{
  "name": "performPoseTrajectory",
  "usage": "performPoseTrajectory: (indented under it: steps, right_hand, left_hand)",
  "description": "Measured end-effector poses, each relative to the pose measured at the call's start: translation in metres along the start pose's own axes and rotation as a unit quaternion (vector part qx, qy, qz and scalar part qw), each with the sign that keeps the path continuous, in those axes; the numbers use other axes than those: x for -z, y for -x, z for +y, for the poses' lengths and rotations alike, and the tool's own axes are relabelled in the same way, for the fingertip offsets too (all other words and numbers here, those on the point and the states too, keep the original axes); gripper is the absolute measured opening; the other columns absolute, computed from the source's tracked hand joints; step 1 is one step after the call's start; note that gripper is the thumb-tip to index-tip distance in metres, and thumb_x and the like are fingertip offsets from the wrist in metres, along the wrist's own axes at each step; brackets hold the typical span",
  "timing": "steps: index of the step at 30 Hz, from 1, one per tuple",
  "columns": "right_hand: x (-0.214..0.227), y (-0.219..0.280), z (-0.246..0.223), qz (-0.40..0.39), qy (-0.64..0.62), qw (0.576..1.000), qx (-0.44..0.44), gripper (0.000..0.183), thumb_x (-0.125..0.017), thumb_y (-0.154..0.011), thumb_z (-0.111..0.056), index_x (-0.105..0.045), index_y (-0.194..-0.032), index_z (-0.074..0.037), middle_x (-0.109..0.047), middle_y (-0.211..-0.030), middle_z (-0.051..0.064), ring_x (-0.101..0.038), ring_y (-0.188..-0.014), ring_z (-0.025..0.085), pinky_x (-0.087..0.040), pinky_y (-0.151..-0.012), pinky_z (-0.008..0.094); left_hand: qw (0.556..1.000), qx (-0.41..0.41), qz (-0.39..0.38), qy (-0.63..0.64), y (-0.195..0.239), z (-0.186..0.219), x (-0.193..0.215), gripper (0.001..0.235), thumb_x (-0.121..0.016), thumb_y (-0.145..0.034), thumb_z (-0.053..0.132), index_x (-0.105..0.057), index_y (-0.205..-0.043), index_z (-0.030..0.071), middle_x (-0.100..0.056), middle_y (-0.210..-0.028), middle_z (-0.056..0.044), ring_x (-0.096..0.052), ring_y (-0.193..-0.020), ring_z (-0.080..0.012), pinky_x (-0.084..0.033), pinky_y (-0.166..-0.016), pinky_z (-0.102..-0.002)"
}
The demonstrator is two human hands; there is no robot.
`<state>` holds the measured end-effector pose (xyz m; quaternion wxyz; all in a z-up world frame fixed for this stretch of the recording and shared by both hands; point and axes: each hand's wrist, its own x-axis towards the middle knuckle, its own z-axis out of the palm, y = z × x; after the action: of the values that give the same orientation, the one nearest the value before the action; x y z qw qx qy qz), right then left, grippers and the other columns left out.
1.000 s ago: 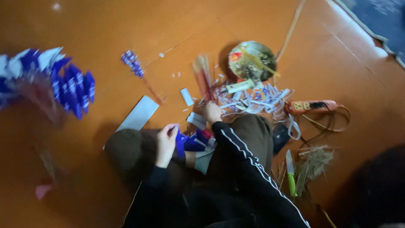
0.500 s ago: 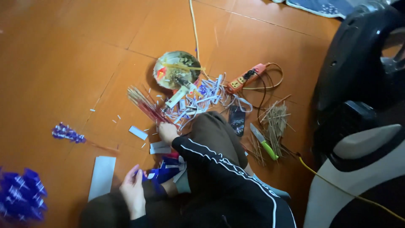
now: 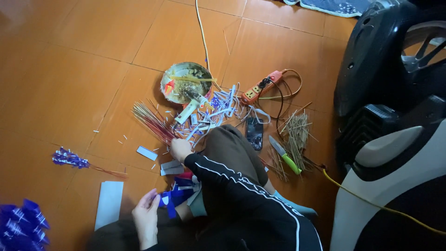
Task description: Assembling decorative paper arrows by gluing paper fletching and heads onto wooden sticks.
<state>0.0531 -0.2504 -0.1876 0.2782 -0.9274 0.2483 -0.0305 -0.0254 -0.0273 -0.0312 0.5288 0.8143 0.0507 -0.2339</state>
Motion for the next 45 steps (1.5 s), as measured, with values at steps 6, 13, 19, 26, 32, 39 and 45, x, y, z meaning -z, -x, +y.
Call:
performPoseTrajectory:
  steps: [6,13,19,26,32,39,45]
  right_hand:
    - [0.012,0.002,-0.007,-0.021,-0.024,0.999,-0.044,0.029,-0.06,-0.087,-0.024,-0.062,-0.1,0.002,-0.07,-0.09,0.021,-0.07,-0.078,0.04,-0.057,-0.07,0.044]
    - [0.018,0.004,-0.018,0.069,-0.116,0.991,0.019,0.025,-0.048,-0.093,-0.021,-0.048,-0.109,-0.002,-0.069,-0.091,0.023,-0.068,-0.077,0.043,-0.054,-0.07,0.047]
    - [0.069,0.029,-0.053,0.045,-0.361,0.922,0.129,0.025,-0.047,-0.092,-0.006,-0.048,-0.117,-0.006,-0.067,-0.099,0.014,-0.065,-0.083,0.033,-0.052,-0.072,0.04]
    - [0.105,0.077,-0.072,-0.059,-0.39,0.888,0.238,0.022,-0.054,-0.098,-0.008,-0.066,-0.117,-0.011,-0.067,-0.081,0.019,-0.061,-0.07,0.022,-0.054,-0.072,0.043]
    - [0.113,0.093,-0.068,-0.188,-0.408,0.864,0.229,0.021,-0.056,-0.095,-0.005,-0.072,-0.108,-0.008,-0.061,-0.064,0.001,-0.048,-0.056,0.009,-0.047,-0.057,0.025]
    - [0.125,0.107,-0.079,-0.262,-0.388,0.847,0.253,0.021,-0.058,-0.096,-0.007,-0.075,-0.108,-0.011,-0.06,-0.06,0.002,-0.046,-0.057,0.008,-0.044,-0.054,0.023]
    - [0.128,0.111,-0.084,-0.272,-0.403,0.83,0.272,0.019,-0.058,-0.096,-0.004,-0.076,-0.102,-0.006,-0.056,-0.057,0.003,-0.045,-0.059,0.01,-0.042,-0.059,0.025]
  left_hand:
    - [0.998,-0.055,-0.005,-0.001,-0.004,-0.012,0.003,0.019,-0.067,-0.087,-0.006,-0.071,-0.104,-0.011,-0.063,-0.116,-0.016,-0.066,-0.098,-0.0257,-0.055,-0.089,-0.032]
    - [0.997,-0.051,-0.001,0.065,-0.011,-0.032,0.011,0.019,-0.063,-0.092,-0.005,-0.067,-0.109,-0.013,-0.071,-0.101,-0.02,-0.066,-0.09,-0.022,-0.051,-0.084,-0.028]
    - [0.996,-0.038,0.034,0.069,-0.017,-0.034,0.03,0.024,-0.065,-0.091,-0.001,-0.068,-0.113,-0.009,-0.071,-0.107,-0.018,-0.066,-0.094,-0.021,-0.051,-0.088,-0.028]
    - [0.962,-0.155,0.221,0.046,0.005,-0.003,0.074,0.019,-0.076,-0.092,0.012,-0.072,-0.108,0.001,-0.071,-0.104,-0.018,-0.064,-0.097,-0.0186,-0.053,-0.086,-0.037]
    - [0.921,-0.159,0.324,0.142,0.045,0.05,0.104,0.017,-0.076,-0.089,0.015,-0.074,-0.104,0.007,-0.073,-0.097,-0.011,-0.07,-0.09,-0.0154,-0.056,-0.081,-0.028]
    - [0.87,-0.24,0.383,0.196,0.042,0.044,0.125,0.016,-0.079,-0.085,0.009,-0.077,-0.101,0.01,-0.076,-0.091,-0.006,-0.064,-0.083,-0.0047,-0.057,-0.078,-0.025]
    - [0.847,-0.258,0.389,0.255,0.052,0.055,0.127,0.016,-0.076,-0.087,0.009,-0.077,-0.103,0.009,-0.075,-0.089,-0.003,-0.058,-0.078,-0.001,-0.055,-0.075,-0.021]
